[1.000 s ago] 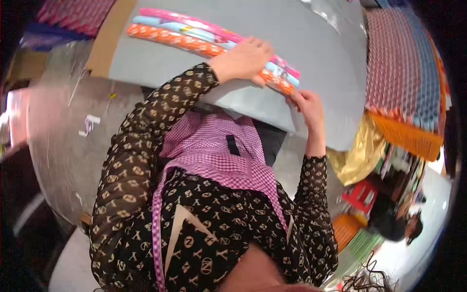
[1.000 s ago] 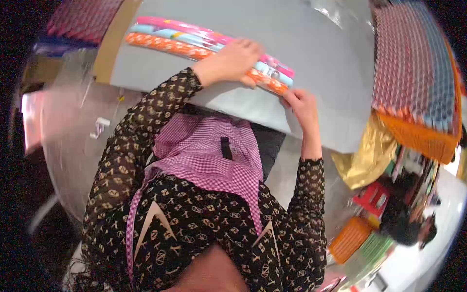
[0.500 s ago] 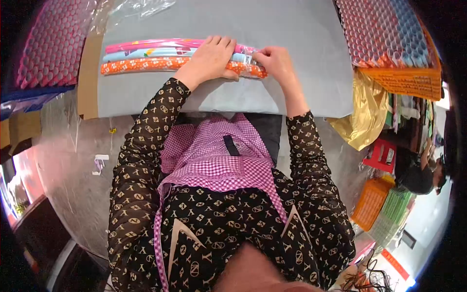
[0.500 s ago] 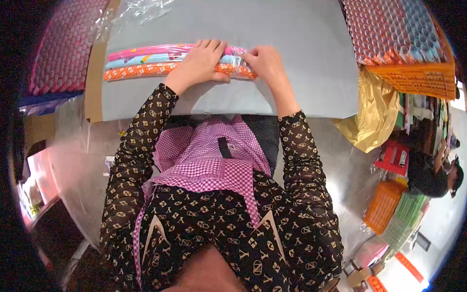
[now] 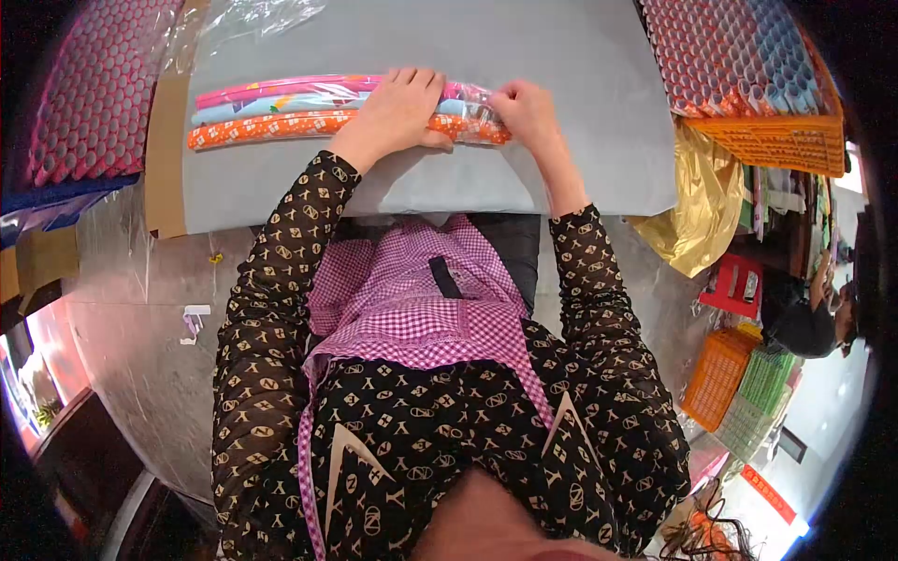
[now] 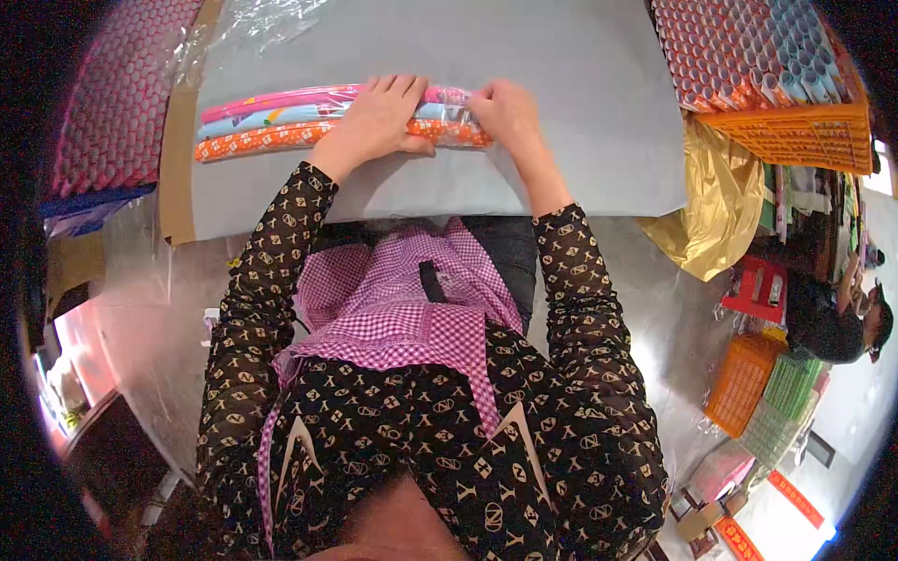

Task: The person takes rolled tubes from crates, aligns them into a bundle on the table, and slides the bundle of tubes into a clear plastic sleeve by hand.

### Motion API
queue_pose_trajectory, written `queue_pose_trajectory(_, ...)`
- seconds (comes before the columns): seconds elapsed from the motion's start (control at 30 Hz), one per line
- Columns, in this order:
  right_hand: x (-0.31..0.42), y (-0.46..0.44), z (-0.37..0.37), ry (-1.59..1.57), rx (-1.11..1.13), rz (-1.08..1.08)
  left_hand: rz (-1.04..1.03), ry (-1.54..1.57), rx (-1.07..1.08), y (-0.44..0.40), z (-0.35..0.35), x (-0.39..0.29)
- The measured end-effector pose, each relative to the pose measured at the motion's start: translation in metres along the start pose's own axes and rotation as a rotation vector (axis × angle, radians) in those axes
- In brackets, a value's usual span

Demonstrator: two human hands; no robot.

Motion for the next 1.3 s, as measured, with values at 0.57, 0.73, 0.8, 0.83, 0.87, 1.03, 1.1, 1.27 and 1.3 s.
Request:
queue_pose_trajectory(0.57, -0.038, 0.013, 0.009, -0.408, 0.149, -0.164, 0.031, -0.034, 0.103, 0.002, -0.003, 0.001)
queue_pose_trajectory(0.73, -0.042, 0.018, 0.012, -0.507, 0.229, -0.234, -0.016, -0.031, 0.038, 0.004, 0.002, -0.001)
queue_pose_trajectory(0.8, -0.048, 0.012, 0.015, -0.464, 0.212, -0.224, -0.016, -0.043, 0.025, 0.003, 0.004, -0.002)
queue_pose_trajectory(0.83, -0.05, 0.011, 0.016, -0.423, 0.198, -0.213, -0.014, -0.056, 0.014, 0.004, 0.006, -0.002)
queue_pose_trajectory(0.87, -0.053, 0.01, 0.018, -0.424, 0.197, -0.213, -0.014, -0.057, 0.014, 0.004, 0.005, -0.002)
queue_pose_trajectory(1.03, -0.066, 0.005, 0.025, -0.339, 0.232, -0.217, -0.039, -0.072, -0.018, 0.004, 0.005, -0.001)
queue_pose_trajectory(1.1, -0.074, 0.008, 0.03, -0.359, 0.211, -0.236, -0.032, -0.068, -0.011, 0.003, 0.005, -0.002)
queue_pose_trajectory(1.27, -0.079, 0.013, 0.035, -0.336, 0.203, -0.259, -0.038, -0.081, -0.017, 0.004, 0.008, -0.004)
queue_pose_trajectory(1.3, -0.076, 0.017, 0.031, -0.491, 0.22, -0.251, -0.023, -0.079, -0.013, 0.004, 0.008, -0.003)
Point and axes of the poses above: each hand's wrist, its own y-axis away from the middle knuckle, its own z-axis out of the back of the hand, x = y × z, the point moved 8 cm from there along -y, towards the middle knuckle, and after that the axes turned 6 degrees about x, right-handed, at the moved point
